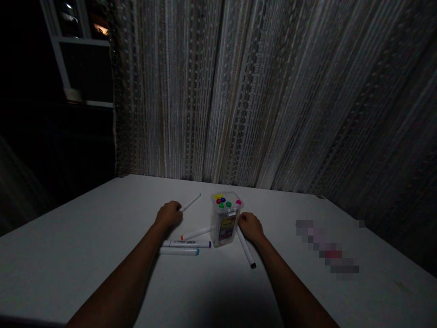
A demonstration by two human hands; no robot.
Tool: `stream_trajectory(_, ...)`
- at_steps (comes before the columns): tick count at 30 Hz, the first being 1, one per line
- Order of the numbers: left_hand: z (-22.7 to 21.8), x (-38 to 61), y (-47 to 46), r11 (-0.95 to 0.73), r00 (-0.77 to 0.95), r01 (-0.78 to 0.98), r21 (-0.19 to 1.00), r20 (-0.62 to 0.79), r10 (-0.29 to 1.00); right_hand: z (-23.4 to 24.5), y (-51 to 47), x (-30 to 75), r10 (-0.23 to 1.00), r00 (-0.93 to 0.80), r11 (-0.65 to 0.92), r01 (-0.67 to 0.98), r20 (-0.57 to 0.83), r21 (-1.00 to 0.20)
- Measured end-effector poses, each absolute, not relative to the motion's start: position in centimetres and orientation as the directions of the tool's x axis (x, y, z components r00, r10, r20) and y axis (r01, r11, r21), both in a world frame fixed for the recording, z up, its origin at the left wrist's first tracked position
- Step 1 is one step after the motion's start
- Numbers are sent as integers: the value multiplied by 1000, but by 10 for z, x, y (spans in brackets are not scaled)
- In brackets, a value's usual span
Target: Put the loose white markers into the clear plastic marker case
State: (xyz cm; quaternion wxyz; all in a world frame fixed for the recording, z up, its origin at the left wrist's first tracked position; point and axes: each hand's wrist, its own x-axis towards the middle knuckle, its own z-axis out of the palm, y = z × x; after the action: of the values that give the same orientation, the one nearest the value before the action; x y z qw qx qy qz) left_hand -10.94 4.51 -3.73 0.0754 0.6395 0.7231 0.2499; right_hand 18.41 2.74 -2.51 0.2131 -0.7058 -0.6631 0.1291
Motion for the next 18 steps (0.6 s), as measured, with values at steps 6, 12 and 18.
stream_trajectory(6,-29,-105,43,-36,-181,821,570,319,930,-25,28,184,991,79,-19,885,109,-466)
stream_trajectory(12,-17,-104,43,-160,-307,705,691,501,809,-26,28,184,991,82,-25,891,108,-453)
stream_trajectory(18,-3,-97,34,-379,-375,615,691,679,631,-26,27,184,987,74,-1,887,140,-461)
